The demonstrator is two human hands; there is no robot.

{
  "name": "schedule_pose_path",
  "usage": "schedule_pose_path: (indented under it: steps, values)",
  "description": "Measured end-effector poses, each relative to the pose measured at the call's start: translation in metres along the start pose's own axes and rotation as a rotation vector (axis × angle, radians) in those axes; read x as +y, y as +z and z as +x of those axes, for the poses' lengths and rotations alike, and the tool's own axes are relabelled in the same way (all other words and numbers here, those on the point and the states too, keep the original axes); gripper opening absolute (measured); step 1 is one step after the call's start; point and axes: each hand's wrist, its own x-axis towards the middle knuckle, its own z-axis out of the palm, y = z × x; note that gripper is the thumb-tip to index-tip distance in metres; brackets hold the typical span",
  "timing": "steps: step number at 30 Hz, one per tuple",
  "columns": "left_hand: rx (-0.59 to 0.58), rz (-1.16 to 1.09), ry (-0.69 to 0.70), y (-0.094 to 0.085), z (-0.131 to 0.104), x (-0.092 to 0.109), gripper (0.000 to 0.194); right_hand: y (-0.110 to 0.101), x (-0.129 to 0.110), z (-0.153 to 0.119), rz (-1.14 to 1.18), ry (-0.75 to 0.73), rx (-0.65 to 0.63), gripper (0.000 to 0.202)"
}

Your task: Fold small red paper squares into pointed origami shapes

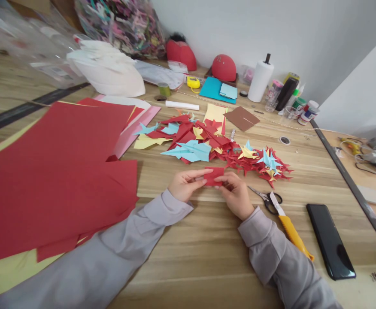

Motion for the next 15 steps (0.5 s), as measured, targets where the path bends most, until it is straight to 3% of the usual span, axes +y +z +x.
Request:
schedule_pose_path:
  steps: [8,15]
  values:
    - [-0.026,0.052,0.007,0.0014,-0.0015,0.0039,0.030,0.0000,-0.0028,0.0009,0.013,0.003,0.037,0.010]
    - [-0.072,-0.019,-0.009,0.0025,-0.0014,-0.0020,0.039,0.0006,0.0027,0.0011,0.107,0.074,0.074,0.013]
